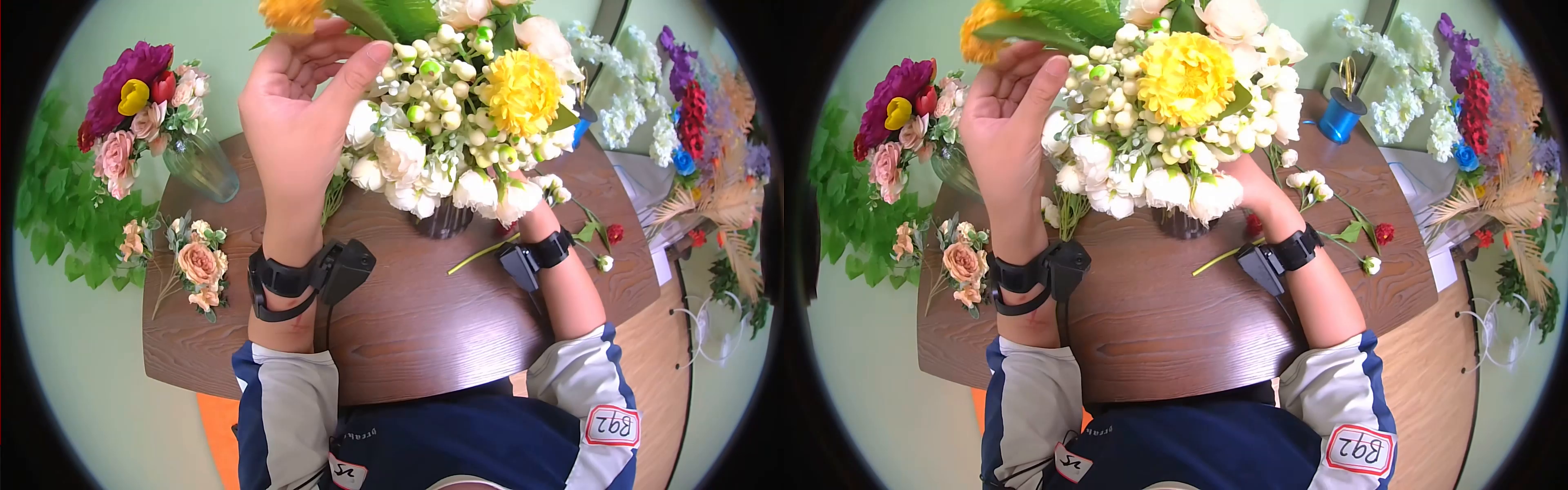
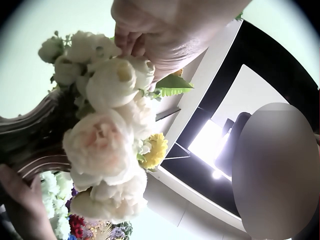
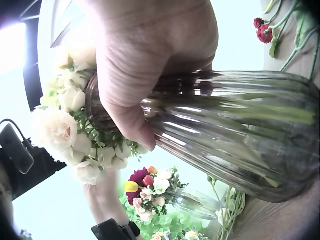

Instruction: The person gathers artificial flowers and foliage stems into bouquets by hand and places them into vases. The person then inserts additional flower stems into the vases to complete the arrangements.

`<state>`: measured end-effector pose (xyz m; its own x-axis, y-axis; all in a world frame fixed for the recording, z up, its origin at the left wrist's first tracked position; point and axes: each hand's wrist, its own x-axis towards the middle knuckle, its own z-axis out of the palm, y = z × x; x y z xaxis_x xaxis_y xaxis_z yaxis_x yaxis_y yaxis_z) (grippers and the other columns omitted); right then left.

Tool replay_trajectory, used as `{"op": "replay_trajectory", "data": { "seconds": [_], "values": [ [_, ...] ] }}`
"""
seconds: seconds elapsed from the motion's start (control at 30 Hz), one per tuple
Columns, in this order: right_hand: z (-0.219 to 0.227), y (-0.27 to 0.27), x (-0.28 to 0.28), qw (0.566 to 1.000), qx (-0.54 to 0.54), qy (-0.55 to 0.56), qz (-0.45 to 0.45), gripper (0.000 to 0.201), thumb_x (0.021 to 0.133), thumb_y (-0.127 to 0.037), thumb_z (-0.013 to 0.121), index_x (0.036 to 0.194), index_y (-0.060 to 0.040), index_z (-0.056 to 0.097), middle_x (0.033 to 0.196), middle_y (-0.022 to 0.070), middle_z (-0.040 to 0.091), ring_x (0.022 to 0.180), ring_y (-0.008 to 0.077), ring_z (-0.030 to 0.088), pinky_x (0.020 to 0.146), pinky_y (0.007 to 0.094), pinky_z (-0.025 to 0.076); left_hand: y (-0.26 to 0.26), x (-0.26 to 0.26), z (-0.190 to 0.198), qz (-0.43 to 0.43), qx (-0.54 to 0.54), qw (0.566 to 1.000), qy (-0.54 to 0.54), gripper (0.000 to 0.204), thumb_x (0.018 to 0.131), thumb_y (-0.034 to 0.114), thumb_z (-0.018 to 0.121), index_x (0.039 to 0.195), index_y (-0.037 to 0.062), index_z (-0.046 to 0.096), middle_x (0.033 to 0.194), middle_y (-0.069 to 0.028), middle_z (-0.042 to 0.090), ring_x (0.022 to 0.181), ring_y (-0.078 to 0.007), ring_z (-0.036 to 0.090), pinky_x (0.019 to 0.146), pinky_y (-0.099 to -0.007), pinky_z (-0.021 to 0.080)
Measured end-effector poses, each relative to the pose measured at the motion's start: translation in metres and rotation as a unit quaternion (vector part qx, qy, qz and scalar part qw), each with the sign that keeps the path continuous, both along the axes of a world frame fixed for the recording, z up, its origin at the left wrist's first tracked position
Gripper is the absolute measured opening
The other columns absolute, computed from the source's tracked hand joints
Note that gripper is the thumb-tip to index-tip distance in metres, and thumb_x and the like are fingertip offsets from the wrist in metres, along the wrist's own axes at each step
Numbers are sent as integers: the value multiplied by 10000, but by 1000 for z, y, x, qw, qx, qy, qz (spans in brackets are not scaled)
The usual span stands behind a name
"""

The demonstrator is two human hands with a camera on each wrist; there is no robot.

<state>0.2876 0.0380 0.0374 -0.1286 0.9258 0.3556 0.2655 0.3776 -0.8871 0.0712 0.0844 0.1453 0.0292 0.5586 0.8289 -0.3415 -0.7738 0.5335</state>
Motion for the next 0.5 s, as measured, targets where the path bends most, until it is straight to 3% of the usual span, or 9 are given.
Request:
{"op": "replay_trajectory", "data": {
  "seconds": [0.07, 0.13, 0.2, 0.27, 0.4, 0.5],
  "values": [
    [0, 0, 0, 1000, -3, 3, -2, 497, 748, -123, 702, 1191, -9, 509, 1195, 84, 550, 1053, 162, 510, 926, 317, 401, -3, 5, 9, 11, -11, 999, -35, 303, 710, 35, 745, 946, -37, 569, 837, -80, 634, 767, -125, 615, 696, -214, 491],
    [0, 0, -1, 1000, -7, 9, -4, 496, 747, -121, 703, 1189, -10, 510, 1192, 83, 552, 1049, 161, 511, 923, 317, 403, -1, 4, 16, 94, -26, 995, 1, 238, 706, 37, 748, 872, -43, 598, 777, -71, 638, 718, -117, 619, 644, -208, 493],
    [-1, -2, -2, 1000, -9, 11, -5, 495, 747, -121, 704, 1189, -10, 511, 1191, 83, 553, 1047, 161, 512, 922, 317, 403, -3, 1, 19, 87, -45, 995, 21, 149, 736, 37, 714, 824, -51, 633, 789, -68, 642, 710, -103, 611, 693, -207, 499],
    [-3, -3, -3, 998, 70, 9, 4, 498, 746, -125, 706, 1189, -10, 510, 1192, 83, 552, 1049, 160, 512, 923, 316, 403, -3, 0, 21, 142, -4, 988, 55, 93, 759, 13, 674, 814, -56, 644, 803, -90, 649, 673, -117, 618, 653, -230, 516],
    [3, -4, -2, 999, 28, 6, 18, 512, 746, -122, 705, 1201, -7, 500, 1206, 87, 542, 1066, 164, 504, 933, 318, 396, 9, -5, 18, 85, 20, 996, 28, 76, 782, 12, 648, 829, -48, 643, 826, -118, 654, 675, -157, 630, 640, -263, 528],
    [1, -1, -2, 999, 31, 19, 18, 528, 743, -119, 706, 1211, -6, 491, 1219, 89, 533, 1082, 168, 497, 942, 318, 390, 35, -16, 18, 60, -37, 998, 5, 76, 813, 22, 618, 852, -41, 636, 845, -128, 651, 730, -191, 631, 677, -288, 525]
  ]
}}
